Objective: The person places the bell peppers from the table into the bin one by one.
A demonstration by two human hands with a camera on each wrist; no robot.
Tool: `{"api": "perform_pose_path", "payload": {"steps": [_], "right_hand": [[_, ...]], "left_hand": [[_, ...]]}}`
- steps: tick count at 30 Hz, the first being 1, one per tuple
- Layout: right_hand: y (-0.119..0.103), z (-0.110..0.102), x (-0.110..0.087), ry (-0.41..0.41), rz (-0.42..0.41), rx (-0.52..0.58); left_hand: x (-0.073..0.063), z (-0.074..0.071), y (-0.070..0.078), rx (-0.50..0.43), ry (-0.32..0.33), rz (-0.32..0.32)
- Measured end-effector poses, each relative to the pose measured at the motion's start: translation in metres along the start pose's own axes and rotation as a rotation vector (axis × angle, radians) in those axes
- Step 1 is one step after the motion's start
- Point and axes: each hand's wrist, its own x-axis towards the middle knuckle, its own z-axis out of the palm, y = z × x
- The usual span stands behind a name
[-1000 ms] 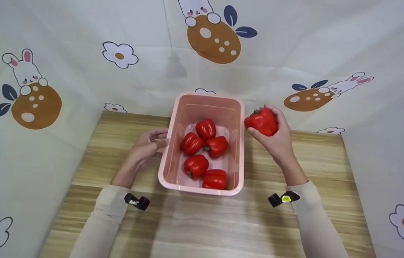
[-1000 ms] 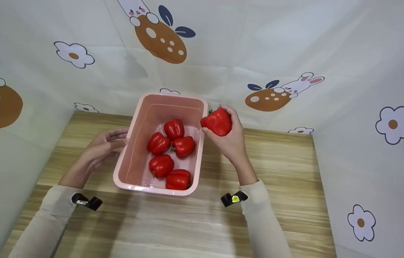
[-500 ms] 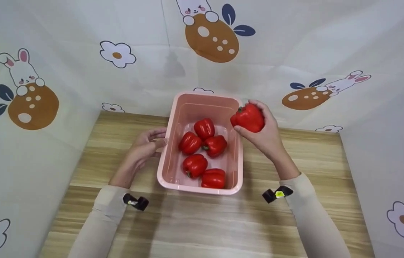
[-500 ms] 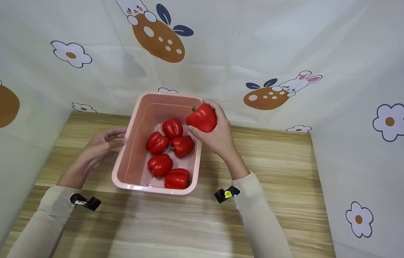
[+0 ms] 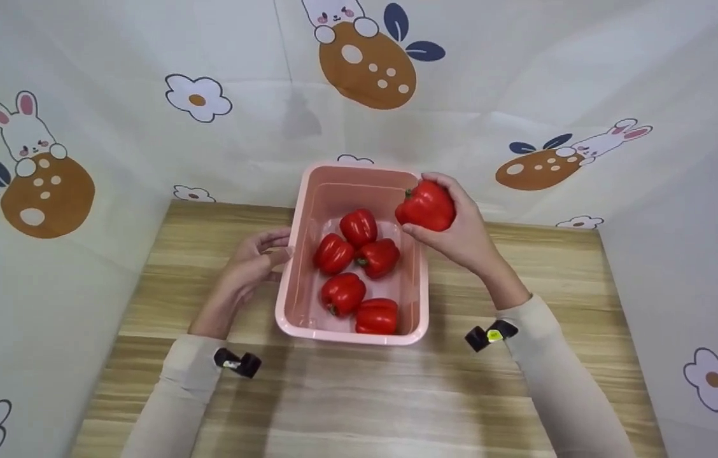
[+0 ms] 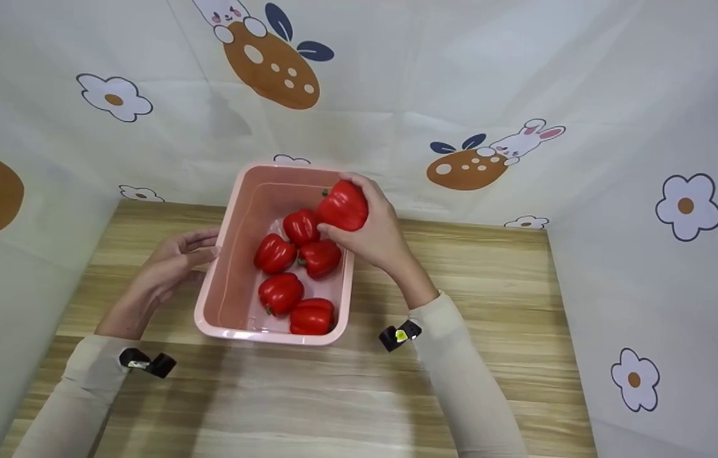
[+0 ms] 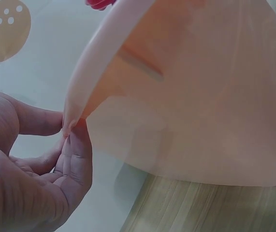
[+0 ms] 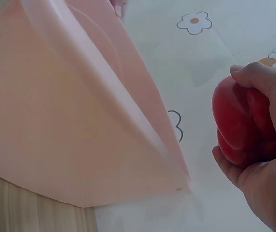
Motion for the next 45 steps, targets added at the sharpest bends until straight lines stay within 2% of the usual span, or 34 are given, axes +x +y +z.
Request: {"api": "perform_pose_path", "payload": {"steps": [14, 21, 29, 38, 45], "right_hand": [[-0.016, 0.014, 0.013, -0.151, -0.076, -0.059], [-0.019, 0.017, 0.018, -0.24, -0.124, -0.165], [-0.023, 0.022, 0.023, -0.358, -0.141, -0.286], [-0.026, 0.024, 0.032, -0.414, -0.244, -0.382], [-0.024, 0.028, 0.031, -0.428, -0.241, -0.446]], "left_hand": [[0.001, 0.001, -0.002, -0.006, 0.009, 0.0], [0.003, 0.003, 0.001, -0.01, -0.005, 0.003], [0.0, 0.002, 0.003, -0.011, 0.015, -0.002], [0.002, 0.003, 0.001, -0.002, 0.027, 0.006], [-0.001, 0.001, -0.001, -0.005, 0.013, -0.004]]}}
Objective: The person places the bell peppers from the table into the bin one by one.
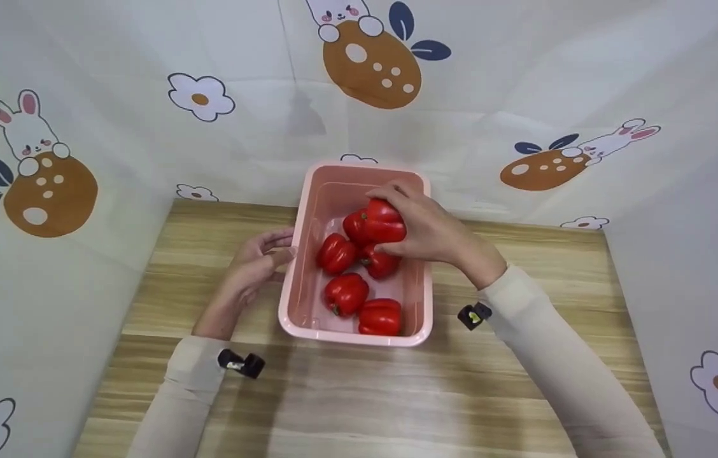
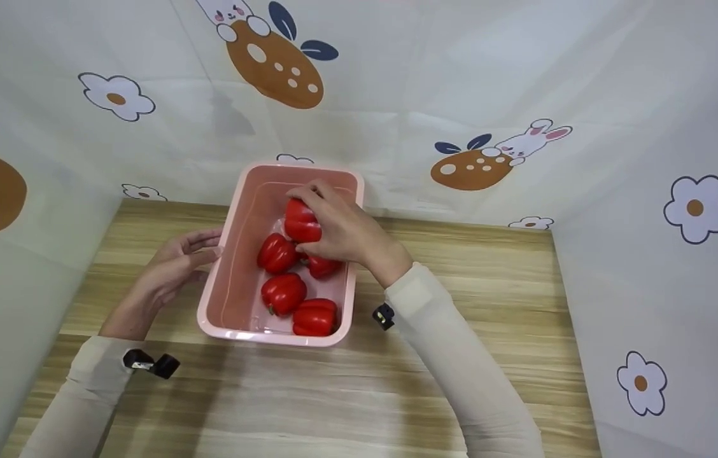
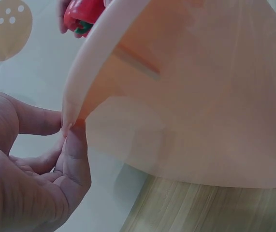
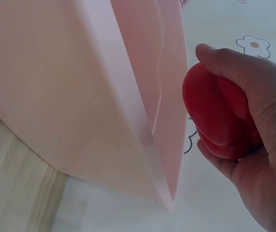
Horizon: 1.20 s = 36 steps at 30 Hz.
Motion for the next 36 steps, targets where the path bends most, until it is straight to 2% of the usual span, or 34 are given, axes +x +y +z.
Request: {"api": "perform_pose_path", "payload": {"steps": [4, 8, 13, 16, 25, 31, 36], "right_hand": [[0.0, 0.001, 0.0, 0.015, -0.001, -0.039], [-0.001, -0.001, 0.0, 0.051, -0.036, -0.056], [-0.003, -0.008, -0.001, 0.174, -0.121, -0.056], [-0.004, -0.014, -0.003, 0.237, -0.143, -0.066], [0.005, -0.006, -0.015, 0.214, -0.072, -0.035], [0.015, -0.003, -0.032, 0.242, -0.031, -0.043], [0.023, -0.007, -0.047, 0.275, 0.012, -0.035]], "left_hand": [[-0.001, 0.001, 0.001, -0.004, -0.004, 0.002], [-0.001, 0.002, 0.001, -0.01, -0.002, -0.003], [-0.001, 0.002, 0.001, -0.013, -0.003, -0.003], [0.0, 0.001, 0.002, -0.016, -0.008, 0.012], [-0.006, -0.006, 0.002, -0.016, -0.004, 0.019], [-0.005, -0.005, 0.001, -0.021, 0.0, 0.015], [-0.001, -0.001, 0.001, -0.028, -0.022, 0.015]]}}
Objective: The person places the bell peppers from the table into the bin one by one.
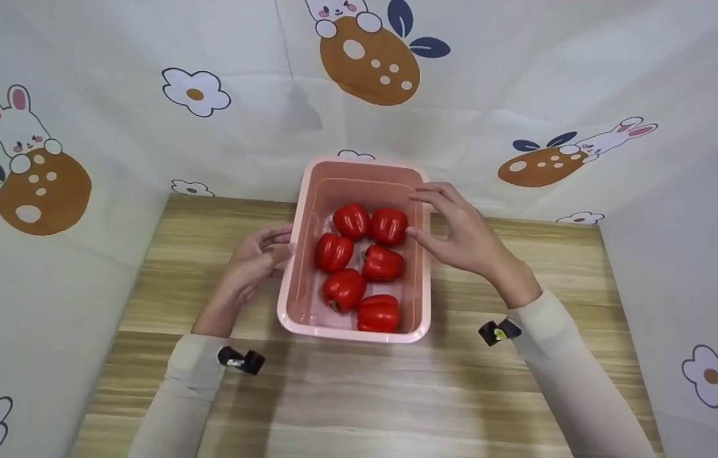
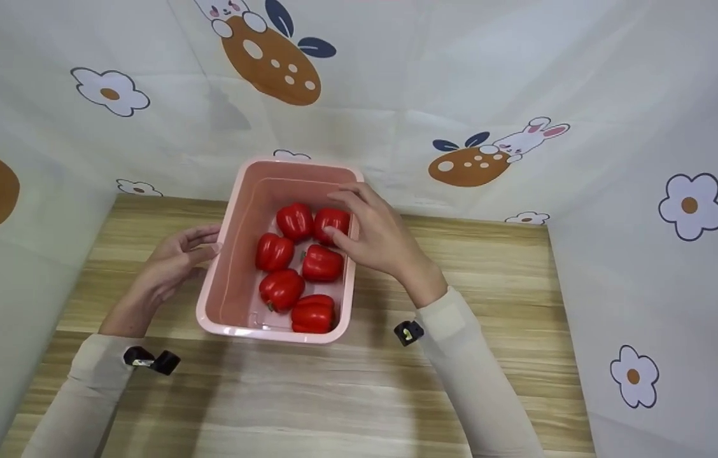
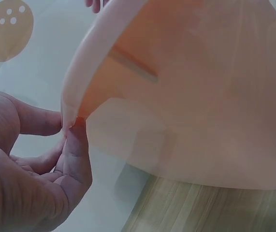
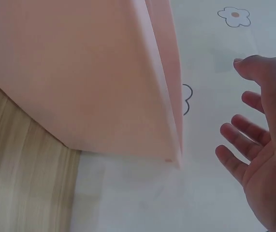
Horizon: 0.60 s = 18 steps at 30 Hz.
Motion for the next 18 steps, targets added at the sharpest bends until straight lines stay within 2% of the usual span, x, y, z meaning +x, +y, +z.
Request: {"api": "perform_pose_path", "payload": {"steps": [9, 18], "right_hand": [[0.017, -0.008, -0.024, 0.085, 0.087, 0.043], [0.041, -0.021, -0.075, 0.121, 0.194, 0.018]], "left_hand": [[0.002, -0.002, 0.0, 0.024, 0.021, -0.007], [0.004, 0.002, -0.001, 0.02, 0.022, -0.03]]}}
